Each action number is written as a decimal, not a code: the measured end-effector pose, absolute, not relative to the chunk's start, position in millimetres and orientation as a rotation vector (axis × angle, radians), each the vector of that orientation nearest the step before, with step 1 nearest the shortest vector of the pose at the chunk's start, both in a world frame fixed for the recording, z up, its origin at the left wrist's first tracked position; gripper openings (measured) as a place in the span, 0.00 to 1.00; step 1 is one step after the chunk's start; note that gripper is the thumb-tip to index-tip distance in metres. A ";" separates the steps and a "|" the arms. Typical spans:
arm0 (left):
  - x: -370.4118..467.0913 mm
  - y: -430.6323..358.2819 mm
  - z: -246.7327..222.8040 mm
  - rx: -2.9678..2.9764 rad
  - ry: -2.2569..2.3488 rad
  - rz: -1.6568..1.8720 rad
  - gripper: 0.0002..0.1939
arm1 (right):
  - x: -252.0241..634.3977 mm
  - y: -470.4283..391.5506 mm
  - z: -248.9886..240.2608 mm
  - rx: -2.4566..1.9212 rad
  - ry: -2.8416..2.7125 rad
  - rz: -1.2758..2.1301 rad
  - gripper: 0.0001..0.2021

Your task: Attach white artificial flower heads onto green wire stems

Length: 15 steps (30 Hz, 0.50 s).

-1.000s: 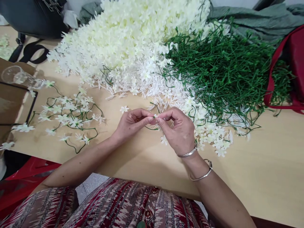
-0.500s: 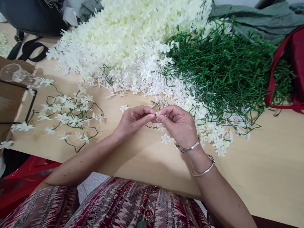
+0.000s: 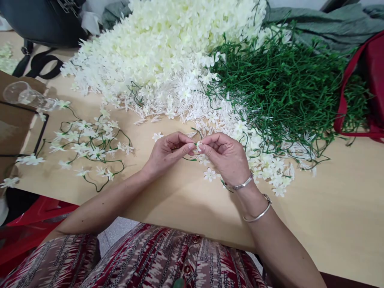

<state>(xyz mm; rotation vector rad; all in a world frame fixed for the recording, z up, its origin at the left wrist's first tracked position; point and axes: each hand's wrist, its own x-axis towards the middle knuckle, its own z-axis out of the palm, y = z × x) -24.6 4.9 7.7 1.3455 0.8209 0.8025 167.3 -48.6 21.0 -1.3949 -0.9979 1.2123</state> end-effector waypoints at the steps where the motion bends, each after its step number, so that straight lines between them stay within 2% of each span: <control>1: -24.3 5.0 6.6 1.342 0.809 0.804 0.29 | 167.4 -48.7 21.1 -1.407 -1.017 1.204 0.18; 15: -22.2 1.2 -0.9 1.347 0.795 0.811 0.27 | 164.4 -49.7 16.4 -1.430 -1.109 1.134 0.18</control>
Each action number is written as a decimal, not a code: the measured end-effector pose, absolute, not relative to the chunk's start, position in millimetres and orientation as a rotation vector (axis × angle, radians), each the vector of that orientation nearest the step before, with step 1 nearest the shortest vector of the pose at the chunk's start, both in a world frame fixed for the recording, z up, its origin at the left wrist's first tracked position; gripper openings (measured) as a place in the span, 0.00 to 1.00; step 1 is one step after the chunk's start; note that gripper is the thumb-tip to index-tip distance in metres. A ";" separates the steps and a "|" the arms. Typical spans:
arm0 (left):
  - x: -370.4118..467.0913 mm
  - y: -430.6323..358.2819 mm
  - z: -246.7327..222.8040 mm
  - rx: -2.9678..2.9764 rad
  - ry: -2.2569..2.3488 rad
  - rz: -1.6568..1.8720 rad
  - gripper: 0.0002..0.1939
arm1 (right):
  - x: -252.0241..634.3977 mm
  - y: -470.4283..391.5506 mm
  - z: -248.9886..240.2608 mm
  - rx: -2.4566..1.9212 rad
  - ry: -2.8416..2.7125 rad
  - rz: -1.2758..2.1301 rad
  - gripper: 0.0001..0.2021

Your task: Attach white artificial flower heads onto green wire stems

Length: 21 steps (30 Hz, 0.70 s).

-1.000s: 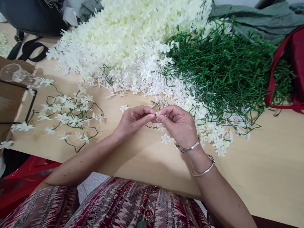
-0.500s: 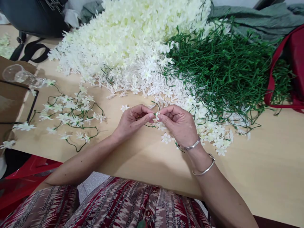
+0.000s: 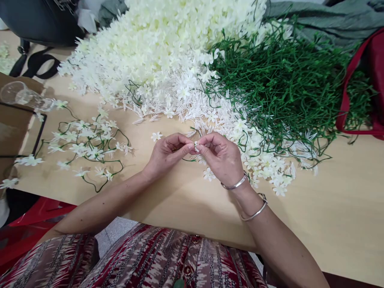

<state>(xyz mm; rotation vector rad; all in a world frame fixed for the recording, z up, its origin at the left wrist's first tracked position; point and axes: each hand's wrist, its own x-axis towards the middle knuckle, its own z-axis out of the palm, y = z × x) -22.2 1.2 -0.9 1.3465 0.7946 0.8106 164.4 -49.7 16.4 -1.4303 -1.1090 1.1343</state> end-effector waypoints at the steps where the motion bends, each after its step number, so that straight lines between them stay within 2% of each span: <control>1: -22.0 1.0 -1.7 1.355 0.799 0.816 0.27 | 164.4 -49.5 16.1 -1.428 -1.116 1.133 0.18; 7: -20.8 6.0 4.2 1.299 0.747 0.841 0.26 | 165.1 -45.7 20.5 -1.370 -1.128 1.092 0.15; 12: -27.9 19.4 13.8 1.163 0.716 0.995 0.24 | 175.5 -46.4 17.8 -1.423 -1.165 0.822 0.11; 16: -37.4 24.0 20.3 0.934 0.687 1.012 0.23 | 186.2 -48.2 10.5 -1.451 -1.468 0.556 0.07; 21: -49.6 28.3 34.7 1.162 0.539 0.589 0.16 | 188.2 -44.8 0.4 -1.354 -1.909 0.205 0.09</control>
